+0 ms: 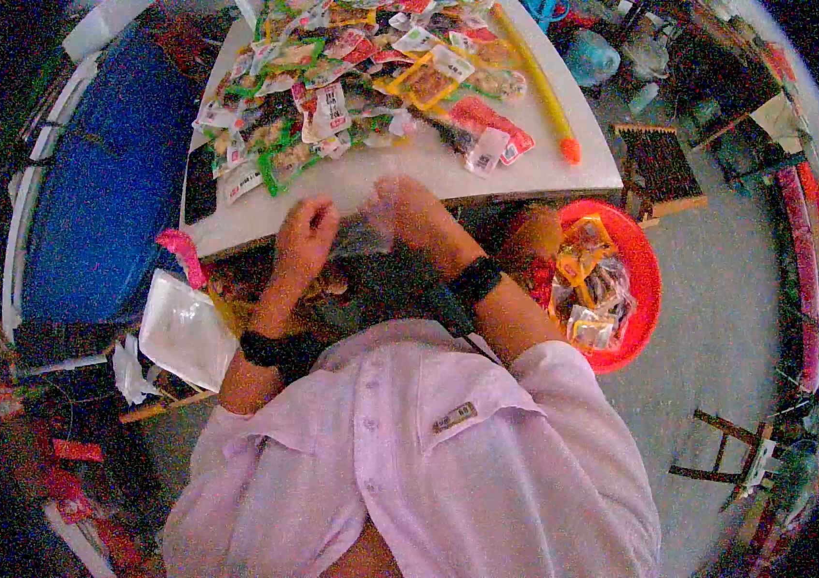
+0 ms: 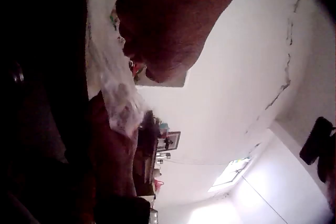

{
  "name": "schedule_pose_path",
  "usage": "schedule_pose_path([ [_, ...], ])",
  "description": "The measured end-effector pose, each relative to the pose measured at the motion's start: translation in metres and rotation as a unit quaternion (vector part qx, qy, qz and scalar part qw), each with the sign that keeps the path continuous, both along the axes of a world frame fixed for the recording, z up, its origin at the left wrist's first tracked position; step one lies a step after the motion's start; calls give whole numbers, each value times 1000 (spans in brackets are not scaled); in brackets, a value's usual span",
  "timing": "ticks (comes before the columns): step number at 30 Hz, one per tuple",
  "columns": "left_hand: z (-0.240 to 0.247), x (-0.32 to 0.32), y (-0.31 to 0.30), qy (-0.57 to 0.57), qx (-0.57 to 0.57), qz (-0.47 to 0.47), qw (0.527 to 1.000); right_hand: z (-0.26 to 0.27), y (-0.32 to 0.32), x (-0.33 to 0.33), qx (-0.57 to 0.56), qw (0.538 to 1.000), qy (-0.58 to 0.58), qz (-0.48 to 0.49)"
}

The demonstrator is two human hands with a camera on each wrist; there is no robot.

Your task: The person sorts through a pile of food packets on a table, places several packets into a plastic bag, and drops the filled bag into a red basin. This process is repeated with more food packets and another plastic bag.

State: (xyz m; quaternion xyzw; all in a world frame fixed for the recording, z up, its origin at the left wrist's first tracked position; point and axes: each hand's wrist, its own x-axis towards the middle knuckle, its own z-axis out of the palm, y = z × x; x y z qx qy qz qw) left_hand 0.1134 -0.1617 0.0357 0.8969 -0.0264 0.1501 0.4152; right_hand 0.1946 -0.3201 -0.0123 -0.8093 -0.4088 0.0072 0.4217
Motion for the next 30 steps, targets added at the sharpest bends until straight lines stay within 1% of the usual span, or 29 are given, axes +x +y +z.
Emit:
schedule_pose_path([
  [2, 0, 8, 4, -52, 51, 9, 997, 9, -4, -6, -52, 996, -20, -66],
  [4, 2, 14, 3, -124, 94, 8, 988, 13, -6, -9, -62, 996, -45, -46],
  [5, -3, 19, 2, -131, 93, -3, 987, 16, -7, -10, -67, 995, -58, -38],
  [7, -10, 28, -2, -146, 89, -23, 985, 28, -11, -18, -17, 1000, 7, -6],
  [8, -12, 29, -4, -67, 35, -43, 996, 31, -13, -21, 9, 999, 39, 11],
  [9, -8, 28, -8, 12, -20, -62, 998, 28, -14, -20, 30, 998, 44, 29],
  [10, -3, 28, -11, 92, -74, -81, 990, 25, -14, -20, 51, 996, 48, 47],
  [12, 7, 26, -11, 140, -52, -113, 982, 27, -16, -21, 33, 995, 83, 42],
  [13, 9, 25, -11, 163, -40, -129, 977, 34, -20, -22, -6, 994, 111, 20],
  [14, 8, 24, -10, 179, -84, -124, 972, 39, -22, -24, -44, 989, 138, -2],
  [16, 7, 20, -10, 210, -172, -111, 956, 38, -23, -26, 14, 965, 260, -43],
  [17, 7, 19, -9, 206, -168, -109, 958, 38, -24, -27, 44, 945, 319, -62],
  [18, 8, 18, -9, 202, -164, -106, 960, 37, -26, -24, -14, 981, 181, -62],
  [19, 9, 17, -9, 198, -159, -104, 962, 36, -31, -19, -71, 995, 37, -60],
  [20, 12, 16, -9, 195, -149, -100, 964, 36, -33, -15, -126, 985, -108, -57],
  [21, 14, 14, -9, 193, -139, -96, 967, 36, -33, -17, -54, 997, 7, -55],
  [22, 15, 12, -10, 190, -129, -93, 969, 38, -33, -21, 19, 991, 122, -52],
  [23, 14, 11, -10, 184, -107, -102, 972, 40, -33, -25, 92, 966, 236, -48],
  [25, 10, 9, -10, 171, -64, -121, 976, 48, -29, -30, 44, 947, 298, -109],
  [26, 12, 6, -10, 199, -72, -122, 970, 50, -29, -31, 19, 934, 329, -138],
  [28, 22, -2, -9, 252, -88, -120, 956, 49, -28, -31, -15, 954, 235, -188],
  [29, 24, -7, -7, 241, -117, -122, 956, 47, -26, -32, -33, 959, 188, -209],
  [30, 26, -13, -5, 231, -146, -123, 954, 27, -28, -22, -65, 972, 82, -211],
])
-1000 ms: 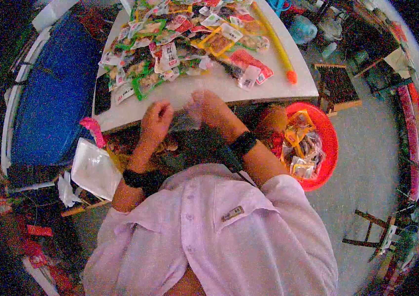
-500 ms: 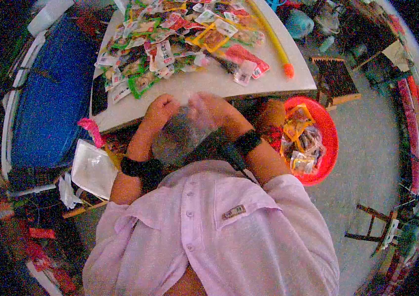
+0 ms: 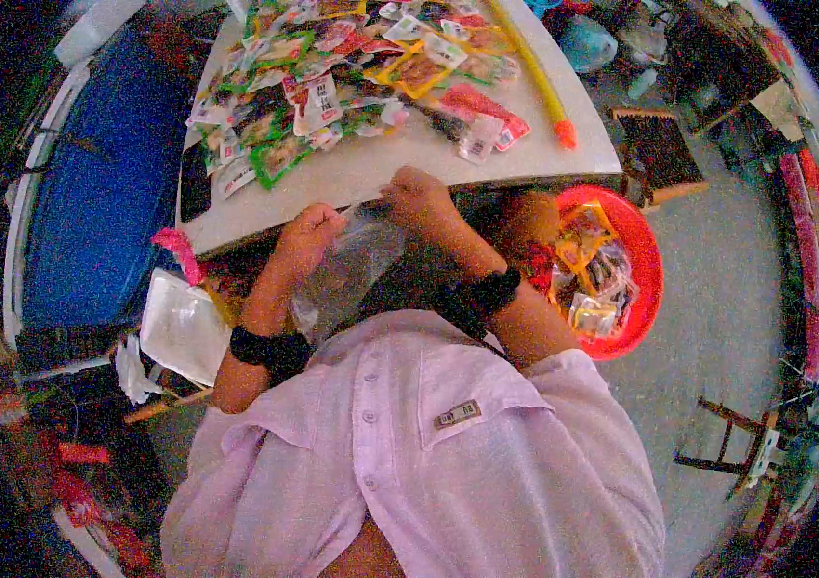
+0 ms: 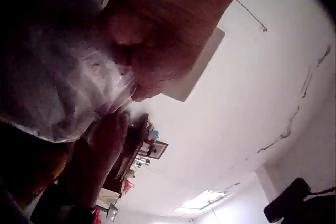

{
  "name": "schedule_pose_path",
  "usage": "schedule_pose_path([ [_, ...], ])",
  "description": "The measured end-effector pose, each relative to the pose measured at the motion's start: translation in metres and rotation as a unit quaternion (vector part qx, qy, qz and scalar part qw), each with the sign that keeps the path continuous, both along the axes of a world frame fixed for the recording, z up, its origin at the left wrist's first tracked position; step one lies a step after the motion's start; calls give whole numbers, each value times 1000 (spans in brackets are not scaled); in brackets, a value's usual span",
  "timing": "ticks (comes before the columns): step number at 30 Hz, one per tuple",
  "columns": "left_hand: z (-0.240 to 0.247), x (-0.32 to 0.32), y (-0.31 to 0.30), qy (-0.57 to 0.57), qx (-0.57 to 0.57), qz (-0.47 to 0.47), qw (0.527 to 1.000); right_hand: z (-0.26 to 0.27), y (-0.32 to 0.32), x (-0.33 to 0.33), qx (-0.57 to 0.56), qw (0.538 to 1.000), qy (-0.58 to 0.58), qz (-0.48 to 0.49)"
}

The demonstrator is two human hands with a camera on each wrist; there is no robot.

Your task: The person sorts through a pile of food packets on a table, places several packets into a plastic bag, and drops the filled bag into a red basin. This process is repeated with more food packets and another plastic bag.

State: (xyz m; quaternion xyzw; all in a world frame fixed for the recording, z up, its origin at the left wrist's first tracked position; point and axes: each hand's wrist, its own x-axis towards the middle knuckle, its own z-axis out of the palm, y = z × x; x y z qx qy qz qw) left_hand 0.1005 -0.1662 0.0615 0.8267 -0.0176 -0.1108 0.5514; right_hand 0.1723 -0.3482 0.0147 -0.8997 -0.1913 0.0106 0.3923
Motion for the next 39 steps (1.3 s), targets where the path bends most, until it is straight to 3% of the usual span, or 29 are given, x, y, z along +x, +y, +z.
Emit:
schedule_pose_path([
  [2, -1, -10, 6, -12, -74, 40, 996, -55, -21, 27, -104, 975, -194, 19],
  [3, -5, -13, 12, -18, -118, 71, 990, -27, -30, 19, 48, 996, -67, -17],
  [5, -15, -20, 31, -37, -206, 138, 968, 16, -41, 6, 320, 924, 180, -106],
  [7, -18, -32, 52, -54, -288, 209, 933, -5, -42, 10, 298, 954, -13, -40],
  [9, -1, -43, 68, -84, -343, 287, 890, -16, -48, 15, 334, 939, -30, -77],
  [11, 4, -55, 95, -102, -381, 351, 850, -3, -59, 16, 412, 876, 133, -214],
  [13, 1, -70, 135, -110, -394, 407, 817, 17, -70, 11, 387, 877, 97, -266],
  [16, 7, -77, 139, -176, -361, 427, 810, 23, -71, 11, 422, 875, 119, -206],
  [17, 5, -78, 136, -148, -367, 427, 813, 32, -63, 9, 441, 868, 131, -185],
  [18, 1, -76, 129, -121, -375, 424, 815, 39, -50, -3, 392, 897, 139, -151],
  [19, -2, -74, 118, -94, -384, 420, 817, 38, -35, -11, 357, 931, 54, -48],
  [20, 1, -77, 99, -65, -374, 334, 863, 47, -20, -22, 283, 953, 108, 1],
  [21, 5, -80, 79, -37, -359, 247, 899, 57, -6, -33, 202, 966, 153, 57],
  [22, 1, -78, 66, -44, -288, 149, 945, 44, 9, -42, 247, 940, 197, 131],
  [23, -6, -76, 55, -47, -210, 53, 975, 27, 23, -52, 223, 944, 117, 212],
  [25, -28, -75, 34, -26, -137, 8, 990, 38, 44, -68, 76, 924, 70, 369],
  [28, -30, -78, 29, 88, -80, -61, 991, 51, 47, -70, 80, 870, 253, 416],
  [31, -52, -94, 51, 14, -91, 14, 996, 37, 40, -66, 155, 836, 371, 373],
  [32, -59, -104, 67, -45, -108, 54, 992, 38, 38, -63, 140, 854, 359, 348],
  [33, -62, -117, 90, -103, -125, 92, 982, 42, 34, -61, 126, 872, 347, 321],
  [35, -53, -153, 151, -60, -61, 300, 950, 41, 28, -55, 139, 893, 332, 268],
  [37, -57, -198, 211, -2, -5, 510, 860, 32, 25, -51, 192, 898, 331, 219],
  [38, -77, -236, 249, -105, 348, 455, 813, 39, 23, -49, 136, 916, 322, 196],
  [39, -113, -286, 292, -13, 561, 367, 742, 38, 23, -47, 148, 910, 337, 192],
])
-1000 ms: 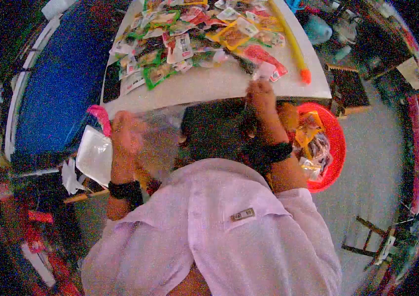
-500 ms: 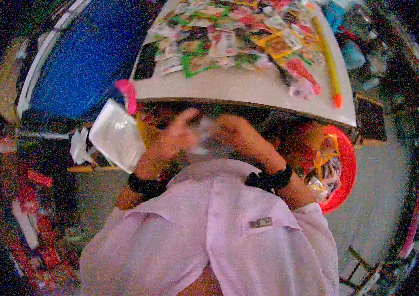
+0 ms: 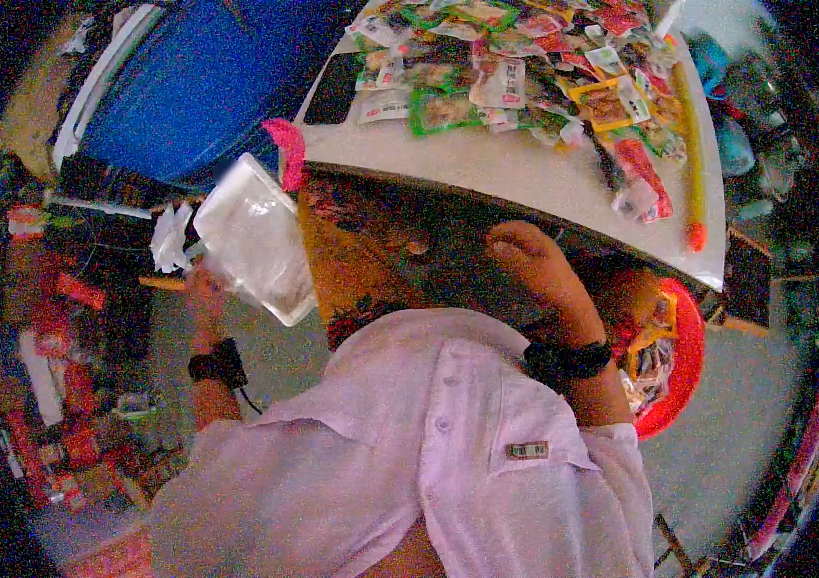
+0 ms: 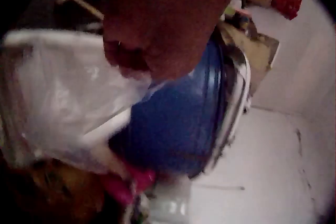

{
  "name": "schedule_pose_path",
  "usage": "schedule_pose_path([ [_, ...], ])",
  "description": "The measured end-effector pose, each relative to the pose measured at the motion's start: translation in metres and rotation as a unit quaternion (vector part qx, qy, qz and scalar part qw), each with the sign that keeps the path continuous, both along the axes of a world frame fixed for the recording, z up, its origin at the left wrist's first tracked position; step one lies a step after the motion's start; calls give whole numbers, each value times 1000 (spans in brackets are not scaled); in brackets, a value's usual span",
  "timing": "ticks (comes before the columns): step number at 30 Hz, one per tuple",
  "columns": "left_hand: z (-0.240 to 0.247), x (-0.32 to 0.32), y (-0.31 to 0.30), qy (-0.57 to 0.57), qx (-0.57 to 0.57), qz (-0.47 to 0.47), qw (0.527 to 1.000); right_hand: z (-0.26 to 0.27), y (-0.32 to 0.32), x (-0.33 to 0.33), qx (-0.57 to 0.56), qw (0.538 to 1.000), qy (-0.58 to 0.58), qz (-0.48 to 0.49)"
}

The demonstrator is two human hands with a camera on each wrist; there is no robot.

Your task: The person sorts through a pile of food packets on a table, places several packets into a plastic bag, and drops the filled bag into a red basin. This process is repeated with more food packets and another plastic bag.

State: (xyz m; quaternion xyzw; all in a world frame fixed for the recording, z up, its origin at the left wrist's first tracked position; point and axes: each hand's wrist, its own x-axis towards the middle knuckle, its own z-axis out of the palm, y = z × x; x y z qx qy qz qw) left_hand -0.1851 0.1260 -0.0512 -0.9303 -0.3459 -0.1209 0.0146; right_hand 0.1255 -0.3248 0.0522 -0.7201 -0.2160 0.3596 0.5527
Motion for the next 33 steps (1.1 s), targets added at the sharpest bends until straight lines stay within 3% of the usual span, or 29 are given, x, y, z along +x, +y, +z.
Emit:
schedule_pose_path([
  [1, -34, -48, 42, 176, 183, 3, 967, -2, 0, 1, 8, 1000, 18, -4],
  [2, -61, -90, 64, 421, 166, 98, 887, -4, -1, 2, 15, 999, 37, -8],
  [3, -58, -110, 51, 285, 86, 278, 913, -12, 0, 3, 34, 999, 25, -10],
  [4, -54, -127, 34, 133, 2, 440, 888, -23, 0, 4, 51, 998, 14, -14],
  [5, -47, -136, 16, -28, -83, 576, 812, -29, 0, 5, 69, 997, 1, -19],
  [6, -44, -137, 9, -189, -164, 679, 691, -27, 0, 5, 48, 998, -25, -10],
  [9, -91, -156, 38, -24, -48, 546, 836, -28, 1, 2, 13, 997, -73, 19],
  [12, -53, -71, 11, -40, -24, 312, 949, -28, 6, 3, 15, 999, -41, 12],
  [15, -26, 22, -21, -80, -73, 97, 989, -9, 9, -4, -8, 999, 30, -22],
  [17, -51, 57, -19, -136, -86, -10, 987, -13, 6, -4, 3, 999, 31, -23],
  [20, -53, 88, -29, -21, -179, -2, 984, -14, 0, -2, -5, 1000, 20, -23],
  [23, -123, 77, 20, 97, -195, -49, 975, -21, -6, 4, -13, 999, -38, -7],
  [26, -146, 73, 40, 169, -126, -23, 977, -18, -7, 0, -21, 999, -26, -23],
  [29, -123, 71, 32, 3, -117, -8, 993, -26, -8, 3, -12, 999, -40, -20],
  [33, -41, 95, -2, -141, -116, 35, 983, -31, -7, 8, -5, 998, -69, -16],
])
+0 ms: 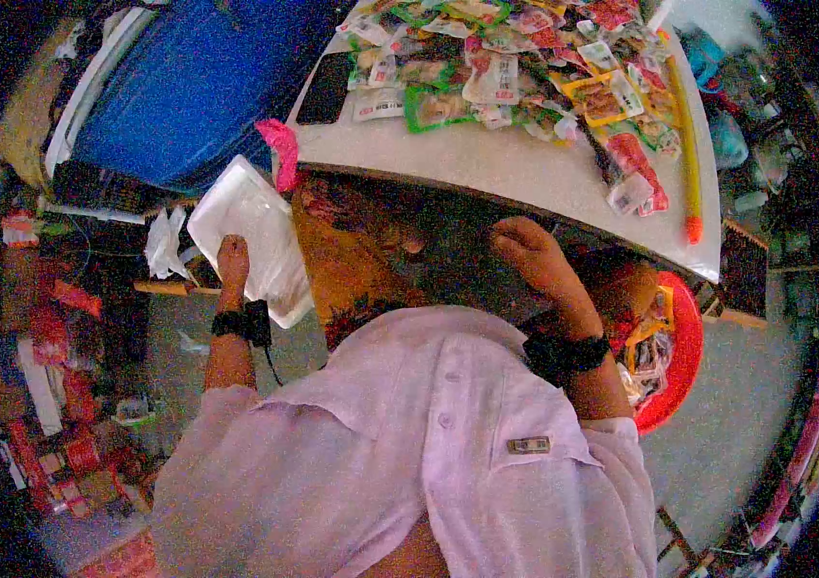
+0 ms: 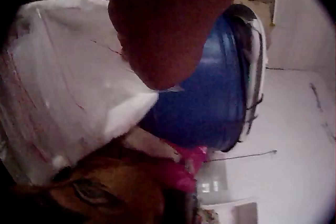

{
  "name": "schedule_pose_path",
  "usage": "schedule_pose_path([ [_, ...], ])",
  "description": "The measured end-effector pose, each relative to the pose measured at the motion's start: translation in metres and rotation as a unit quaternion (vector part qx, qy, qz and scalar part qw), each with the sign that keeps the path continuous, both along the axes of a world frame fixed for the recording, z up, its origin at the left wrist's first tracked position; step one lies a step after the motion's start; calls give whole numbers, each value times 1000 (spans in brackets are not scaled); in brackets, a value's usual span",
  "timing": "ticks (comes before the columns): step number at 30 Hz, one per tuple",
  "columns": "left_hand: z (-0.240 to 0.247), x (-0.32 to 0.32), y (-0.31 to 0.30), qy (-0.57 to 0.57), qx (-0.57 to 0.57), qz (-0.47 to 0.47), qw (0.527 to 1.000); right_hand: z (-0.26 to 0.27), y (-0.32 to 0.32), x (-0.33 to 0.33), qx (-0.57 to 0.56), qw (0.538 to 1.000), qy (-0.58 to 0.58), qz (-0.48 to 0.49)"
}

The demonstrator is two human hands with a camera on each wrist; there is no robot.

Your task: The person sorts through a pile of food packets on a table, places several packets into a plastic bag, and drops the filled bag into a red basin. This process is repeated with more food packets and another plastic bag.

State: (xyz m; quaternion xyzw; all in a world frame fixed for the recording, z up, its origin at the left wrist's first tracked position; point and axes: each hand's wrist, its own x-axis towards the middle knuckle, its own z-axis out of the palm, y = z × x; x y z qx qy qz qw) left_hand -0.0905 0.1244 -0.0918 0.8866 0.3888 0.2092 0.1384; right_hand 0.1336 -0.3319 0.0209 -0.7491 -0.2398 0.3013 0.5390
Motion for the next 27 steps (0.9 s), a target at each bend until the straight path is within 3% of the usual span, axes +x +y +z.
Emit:
schedule_pose_path([
  [3, 68, 23, -43, -126, -63, -28, 990, 9, 5, 0, -9, 1000, 15, 2],
  [4, 75, 31, -46, -141, 1, -61, 988, 6, 6, 2, 1, 1000, -8, 8],
  [8, 134, 77, -114, -165, -236, -88, 954, 28, 16, 6, -38, 999, -10, 13],
  [11, 138, 113, -167, -200, -201, -241, 928, 23, 27, 11, 51, 996, -61, 25],
  [13, 139, 134, -201, -149, -297, -272, 903, 23, 36, 13, 62, 997, -45, 21],
  [17, 143, 169, -259, -72, -287, -356, 886, 27, 52, 14, 101, 994, 41, -7],
  [19, 141, 179, -276, -55, -290, -384, 875, 7, 60, 21, 80, 995, -56, -4],
  [23, 139, 192, -287, -84, -326, -382, 860, -10, 51, 31, 41, 985, -167, -19],
  [27, 124, 195, -287, -134, -539, -322, 767, -15, 40, 32, 77, 970, -229, -13],
])
